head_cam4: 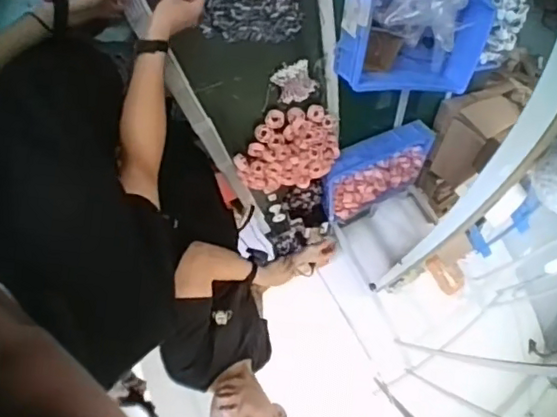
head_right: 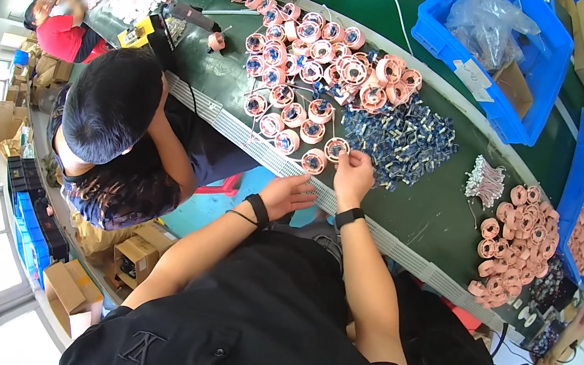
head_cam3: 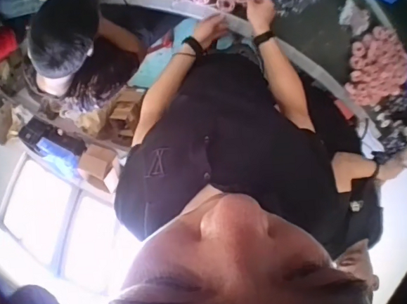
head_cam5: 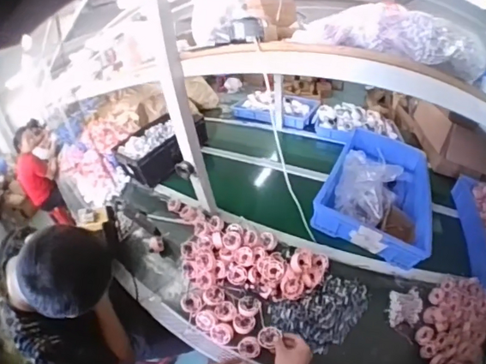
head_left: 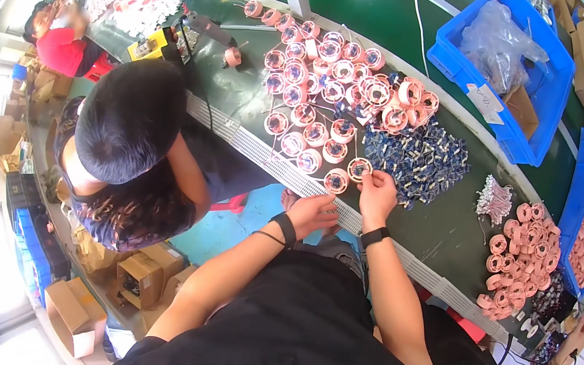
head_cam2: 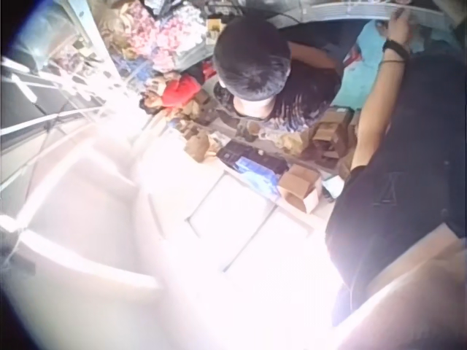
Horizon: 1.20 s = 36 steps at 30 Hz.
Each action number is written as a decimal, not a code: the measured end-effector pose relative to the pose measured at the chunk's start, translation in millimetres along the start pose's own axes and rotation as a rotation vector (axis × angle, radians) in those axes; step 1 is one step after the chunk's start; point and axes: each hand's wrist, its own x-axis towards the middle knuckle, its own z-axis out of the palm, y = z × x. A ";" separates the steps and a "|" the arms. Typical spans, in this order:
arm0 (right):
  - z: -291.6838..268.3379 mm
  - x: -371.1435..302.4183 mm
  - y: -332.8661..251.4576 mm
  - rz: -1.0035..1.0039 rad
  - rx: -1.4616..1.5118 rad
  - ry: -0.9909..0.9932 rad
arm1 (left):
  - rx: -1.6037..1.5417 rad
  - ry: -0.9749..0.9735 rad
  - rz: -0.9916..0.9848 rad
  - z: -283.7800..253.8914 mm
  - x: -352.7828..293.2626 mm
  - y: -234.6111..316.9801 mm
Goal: Manually assemble small circular electronic components at a factory workbench.
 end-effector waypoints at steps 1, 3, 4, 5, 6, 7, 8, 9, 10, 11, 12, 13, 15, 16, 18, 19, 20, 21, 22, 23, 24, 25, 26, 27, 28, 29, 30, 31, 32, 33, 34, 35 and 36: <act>5.4 -0.1 2.0 0.022 -0.032 -0.006 | -0.064 -0.004 -0.028 -1.4 7.9 -2.7; 12.7 -3.0 -1.0 0.034 -0.141 -0.002 | -0.145 0.008 -0.043 2.8 15.6 -3.9; 15.5 -3.2 -3.1 0.039 -0.165 -0.004 | -0.150 0.000 -0.040 3.5 18.0 -4.3; 18.6 -1.4 -1.1 -0.002 -0.188 0.013 | -0.161 0.005 -0.007 4.2 19.9 -4.9; 20.7 0.6 0.7 -0.043 -0.210 0.032 | -0.172 0.009 0.026 5.1 21.6 -5.5; 17.9 2.1 2.7 -0.050 -0.213 0.041 | -0.171 -0.004 0.027 6.0 23.4 -5.7; 18.0 -3.9 -10.4 -0.066 -0.275 0.012 | -0.153 0.031 0.040 2.7 22.5 -4.2; 15.5 -7.5 -20.2 -0.083 -0.337 -0.010 | -0.132 0.060 0.052 1.3 21.3 -2.5; 13.3 -8.4 -24.0 -0.091 -0.341 -0.007 | -0.136 0.052 0.056 -0.9 20.3 -1.2; 9.7 -8.8 -29.2 -0.160 -0.434 -0.003 | -0.106 0.044 0.053 -2.4 19.5 0.2; 6.6 -9.0 -34.5 -0.230 -0.526 0.001 | -0.076 0.037 0.051 -4.0 18.5 1.0; 2.8 -9.1 -39.7 -0.188 -0.492 -0.008 | -0.062 0.035 0.053 -5.8 17.1 0.9; 0.2 -1.5 -53.5 -0.250 -0.496 0.017 | -0.057 0.022 0.043 -12.8 15.4 0.6; -0.1 5.2 -59.2 -0.303 -0.498 0.036 | -0.050 0.018 0.029 -15.5 15.0 -0.2; 0.4 29.4 -64.7 -0.445 -0.510 0.164 | -0.033 0.035 0.044 -15.5 10.6 -0.5; 2.4 41.1 -71.3 -0.473 -0.550 0.204 | -0.029 0.018 0.042 -19.4 9.4 -0.8; 5.4 50.3 -78.5 -0.500 -0.588 0.240 | -0.027 0.007 0.041 -24.3 7.2 -2.0; 8.6 57.5 -86.9 -0.514 -0.640 0.250 | -0.033 0.008 0.054 -26.0 0.3 -1.5; 10.8 62.1 -94.3 -0.529 -0.691 0.260 | -0.036 0.014 0.062 -30.9 -4.2 -2.2; 12.8 68.3 -96.2 -0.568 -0.711 0.221 | -0.041 -0.005 0.067 -35.4 -9.4 -0.1; 13.0 72.7 -97.9 -0.563 -0.770 0.215 | -0.046 -0.024 0.073 -38.5 -14.9 1.3; 8.8 74.4 -98.0 -0.674 -0.744 0.238 | -0.056 -0.039 0.080 -39.9 -22.2 0.3; 5.5 76.1 -97.0 -0.788 -0.708 0.262 | -0.057 -0.029 0.103 -42.4 -29.2 2.0; 4.4 73.6 -97.3 -0.764 -0.683 0.261 | -0.068 -0.047 0.110 -45.8 -36.0 1.7; 1.4 71.1 -97.4 -0.812 -0.668 0.254 | -0.076 -0.066 0.117 -48.7 -42.5 2.5; -1.9 64.2 -99.1 -0.795 -0.640 0.234 | -0.076 -0.067 0.137 -48.0 -55.0 5.0; -7.2 58.5 -97.8 -0.775 -0.616 0.219 | -0.077 -0.058 0.150 -49.7 -60.8 4.6; -13.4 55.9 -92.8 -0.735 -0.605 0.181 | -0.067 -0.088 0.169 -51.5 -64.9 3.8; -19.5 49.6 -89.8 -0.690 -0.598 0.143 | -0.056 -0.118 0.182 -51.6 -71.1 3.0; -25.7 44.4 -90.3 -0.602 -0.593 0.049 | -0.072 -0.135 0.179 -49.5 -75.9 3.7; -28.8 45.0 -85.8 -0.597 -0.589 0.046 | -0.069 -0.129 0.177 -46.7 -78.2 4.1; -35.5 48.1 -80.8 -0.379 -0.348 -0.137 | -0.049 -0.148 0.190 -42.0 -78.5 4.5; -41.3 52.8 -72.6 -0.159 -0.101 -0.312 | -0.028 -0.167 0.202 -37.0 -77.0 5.4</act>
